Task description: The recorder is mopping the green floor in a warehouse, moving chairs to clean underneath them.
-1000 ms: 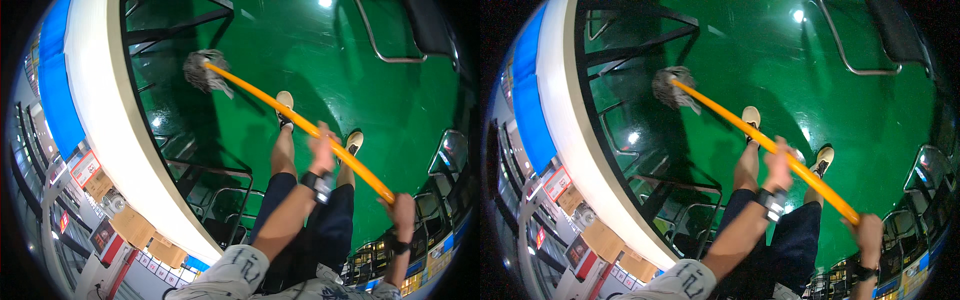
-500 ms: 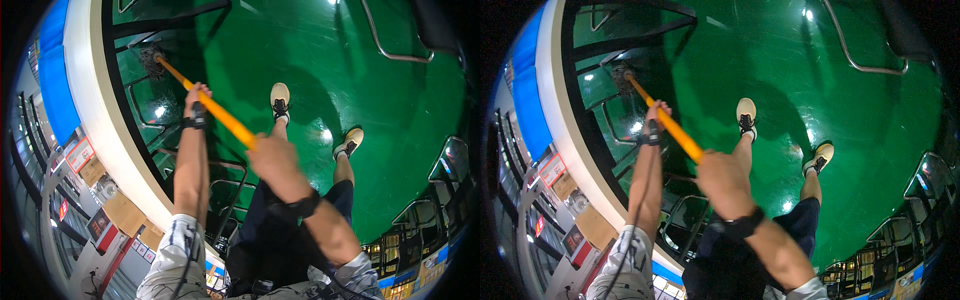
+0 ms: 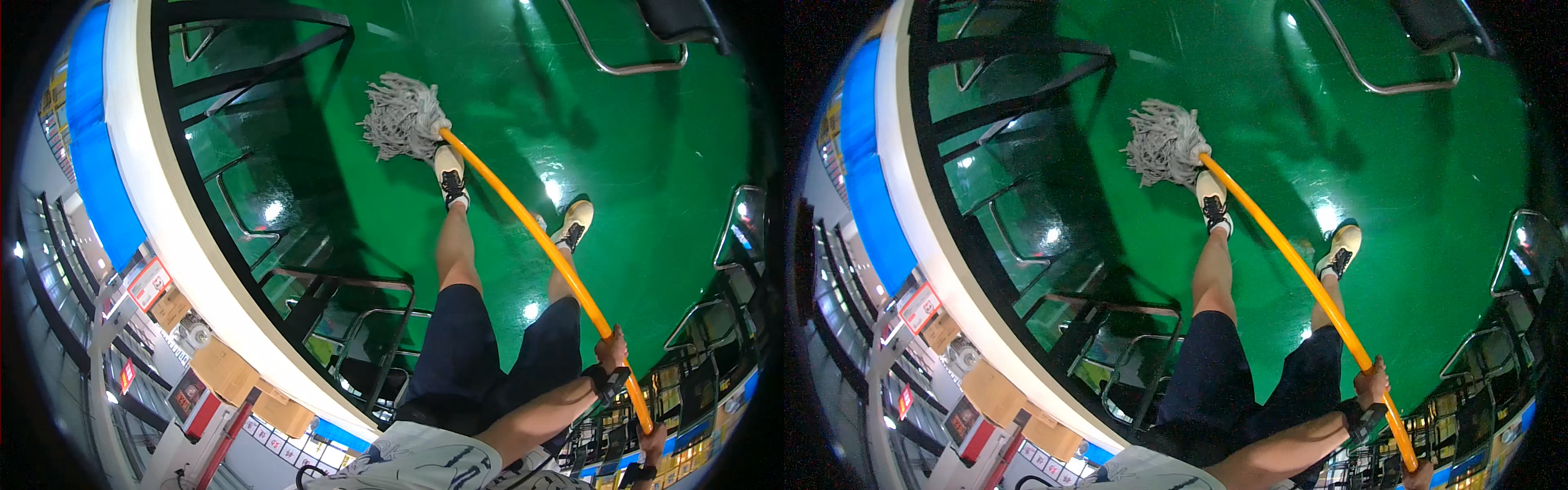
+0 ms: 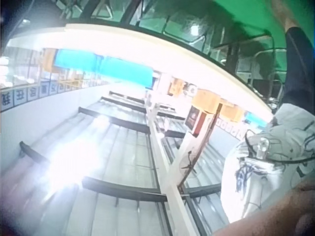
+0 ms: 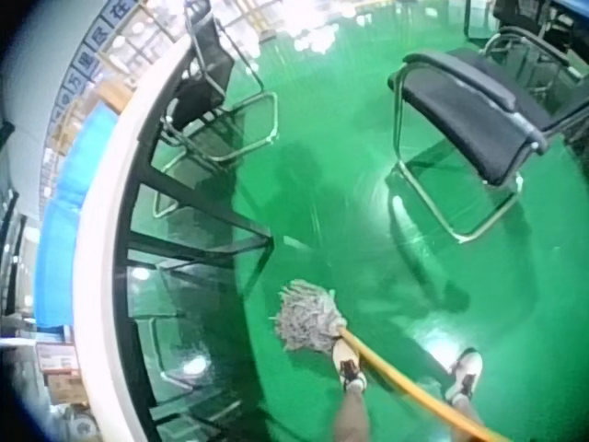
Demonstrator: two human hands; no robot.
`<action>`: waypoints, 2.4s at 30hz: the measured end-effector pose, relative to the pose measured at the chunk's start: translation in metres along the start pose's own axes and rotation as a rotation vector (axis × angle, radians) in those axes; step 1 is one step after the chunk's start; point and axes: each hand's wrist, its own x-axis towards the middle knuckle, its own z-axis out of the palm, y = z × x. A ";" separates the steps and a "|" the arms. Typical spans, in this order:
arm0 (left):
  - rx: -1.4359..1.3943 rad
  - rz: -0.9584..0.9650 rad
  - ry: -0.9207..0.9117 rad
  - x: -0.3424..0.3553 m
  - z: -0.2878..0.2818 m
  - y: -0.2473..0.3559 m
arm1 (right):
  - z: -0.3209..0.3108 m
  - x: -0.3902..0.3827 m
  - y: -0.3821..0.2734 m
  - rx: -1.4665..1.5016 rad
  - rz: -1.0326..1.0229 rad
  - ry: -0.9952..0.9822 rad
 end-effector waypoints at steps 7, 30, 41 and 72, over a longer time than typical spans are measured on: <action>0.078 0.328 -0.424 -0.016 0.041 0.230 | -0.097 -0.009 -0.285 -0.005 -0.335 -0.114; 0.591 1.173 -0.018 -0.230 0.064 0.675 | -0.146 -0.015 -0.719 0.344 -1.672 0.381; 0.786 0.934 0.021 -0.016 0.122 0.193 | -0.154 0.056 -0.228 0.248 -0.524 0.098; 0.862 1.246 0.117 -0.073 0.178 0.305 | -0.114 0.006 -0.311 0.492 -0.737 0.040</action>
